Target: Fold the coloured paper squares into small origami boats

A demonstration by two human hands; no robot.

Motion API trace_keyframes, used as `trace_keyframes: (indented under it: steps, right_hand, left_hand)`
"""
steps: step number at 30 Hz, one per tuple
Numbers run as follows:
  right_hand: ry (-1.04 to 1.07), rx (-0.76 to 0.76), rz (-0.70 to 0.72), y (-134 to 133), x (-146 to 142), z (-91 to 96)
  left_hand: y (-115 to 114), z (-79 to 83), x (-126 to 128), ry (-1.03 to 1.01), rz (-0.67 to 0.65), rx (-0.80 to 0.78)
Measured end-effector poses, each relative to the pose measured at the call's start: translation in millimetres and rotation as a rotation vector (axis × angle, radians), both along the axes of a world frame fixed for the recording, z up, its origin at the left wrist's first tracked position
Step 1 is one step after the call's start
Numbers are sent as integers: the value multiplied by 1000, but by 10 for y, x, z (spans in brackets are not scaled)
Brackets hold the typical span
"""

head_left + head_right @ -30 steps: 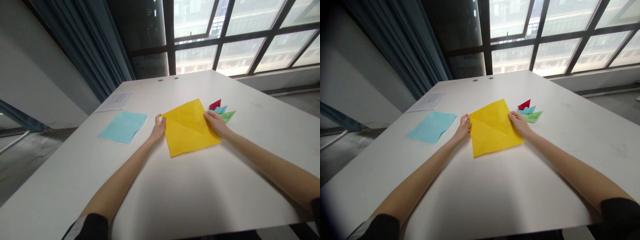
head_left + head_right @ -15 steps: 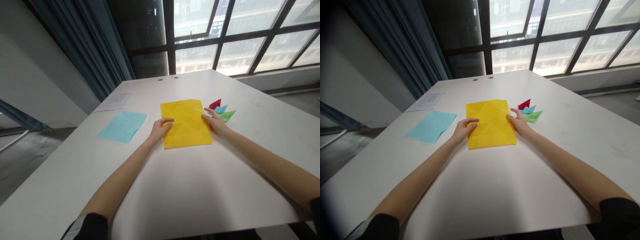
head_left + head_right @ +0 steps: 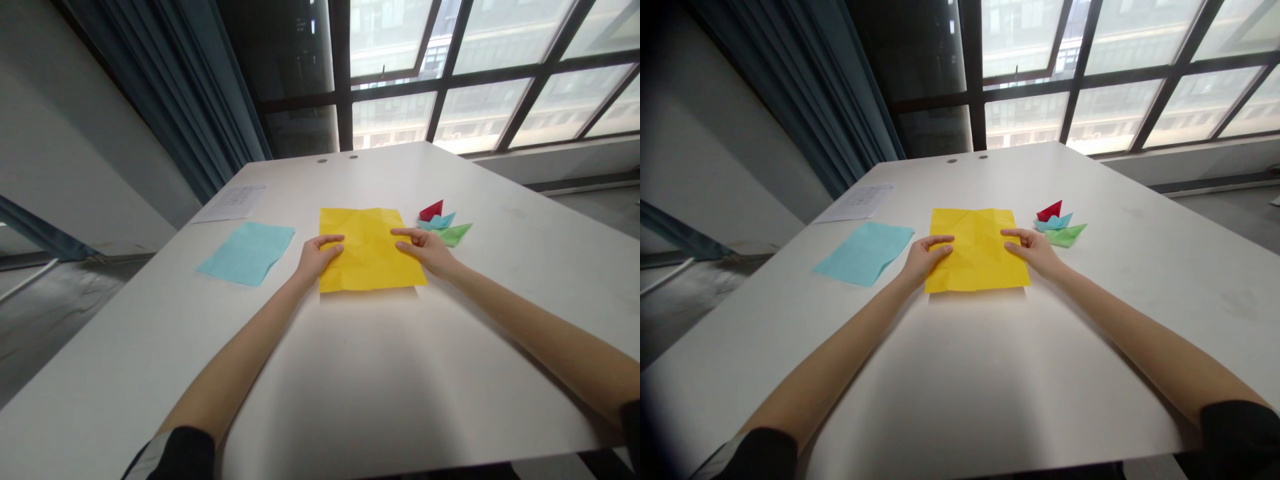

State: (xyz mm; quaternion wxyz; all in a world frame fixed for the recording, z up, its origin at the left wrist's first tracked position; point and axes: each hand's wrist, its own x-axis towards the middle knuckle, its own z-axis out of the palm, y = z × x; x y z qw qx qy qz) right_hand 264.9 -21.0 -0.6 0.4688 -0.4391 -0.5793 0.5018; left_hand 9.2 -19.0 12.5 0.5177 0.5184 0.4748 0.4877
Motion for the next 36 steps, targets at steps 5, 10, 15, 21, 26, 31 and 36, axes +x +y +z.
trace_keyframes:
  steps: [5, 10, 15, 21, 26, 31, 36]
  right_hand:
    - [0, -2, -17, 25, 21, -34]
    - [9, -8, -34, 24, 18, -14]
    - [-42, 41, -71, 40, 28, -5]
    - [-153, 123, -132, 38, 50, 3]
    - [-160, 122, -136, 17, 40, -3]
    - [-23, 49, -112, -6, -19, -26]
    - [116, -57, -66, -11, -42, -16]
  left_hand:
    - [-14, 15, -9, -54, -15, -18]
    - [-4, 10, -7, -134, -5, -36]
    - [7, 17, -5, -169, -11, -41]
    - [9, 34, -7, -181, -12, -37]
    - [-11, 19, -1, -157, -32, -21]
    - [-32, 20, 44, -262, -33, -89]
    - [-32, 41, 66, -340, -31, -156]
